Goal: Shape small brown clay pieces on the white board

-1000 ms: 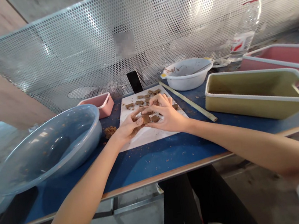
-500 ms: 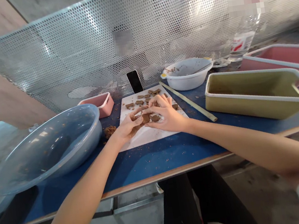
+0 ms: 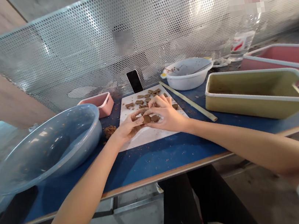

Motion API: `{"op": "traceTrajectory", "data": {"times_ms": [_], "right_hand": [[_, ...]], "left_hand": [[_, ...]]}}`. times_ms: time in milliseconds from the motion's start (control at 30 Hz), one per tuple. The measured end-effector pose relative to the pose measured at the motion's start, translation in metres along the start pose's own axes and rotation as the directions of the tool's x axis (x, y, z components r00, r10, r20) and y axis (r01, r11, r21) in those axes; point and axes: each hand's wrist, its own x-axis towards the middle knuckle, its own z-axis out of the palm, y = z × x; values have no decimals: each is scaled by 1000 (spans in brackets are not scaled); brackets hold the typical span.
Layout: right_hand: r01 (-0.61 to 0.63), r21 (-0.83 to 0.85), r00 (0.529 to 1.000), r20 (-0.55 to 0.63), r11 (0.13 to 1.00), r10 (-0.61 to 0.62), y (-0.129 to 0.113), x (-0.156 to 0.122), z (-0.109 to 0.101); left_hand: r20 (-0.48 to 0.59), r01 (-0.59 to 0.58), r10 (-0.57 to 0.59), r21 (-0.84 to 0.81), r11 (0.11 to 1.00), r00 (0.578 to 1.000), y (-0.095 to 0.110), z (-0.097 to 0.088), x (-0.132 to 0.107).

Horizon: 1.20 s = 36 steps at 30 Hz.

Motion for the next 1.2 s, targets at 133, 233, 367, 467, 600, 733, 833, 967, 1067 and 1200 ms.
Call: {"op": "traceTrajectory", "data": {"times_ms": [133, 233, 367, 467, 600, 733, 833, 967, 1067, 1200], "right_hand": [[-26, -21, 998, 53, 999, 27, -1, 1, -1], [-32, -25, 998, 61, 999, 33, 0, 1, -1], [-31, -20, 998, 62, 999, 32, -1, 0, -1], [-12, -9, 999, 42, 1000, 12, -3, 0, 0], [-29, -12, 1000, -3, 1000, 29, -5, 0, 1], [-30, -17, 999, 26, 999, 30, -5, 0, 0], [-35, -15, 999, 39, 999, 35, -5, 0, 1], [-42, -34, 999, 17, 999, 43, -6, -1, 3], [-32, -48, 999, 6, 998, 32, -9, -1, 3], [-36, -70, 999, 37, 997, 38, -11, -2, 2]], "left_hand": [[3, 7, -7, 0, 1000, 1000, 1, -1, 0], [0, 14, -14, 2, 1000, 1000, 1, -2, 0], [-6, 5, -5, 0, 1000, 1000, 0, -1, 0], [8, -9, 9, 10, 1000, 1000, -1, 0, 1], [10, -15, 15, 19, 1000, 1000, -3, -1, 2], [-6, -6, 6, 9, 1000, 1000, -3, -3, 2], [-10, -12, 12, 7, 1000, 1000, -3, -4, 2], [0, -10, 10, -13, 1000, 1000, -3, -5, 3], [-12, -19, 18, -25, 1000, 1000, -4, -5, 4], [-38, -14, 13, -34, 999, 999, -6, -6, 5]]}}
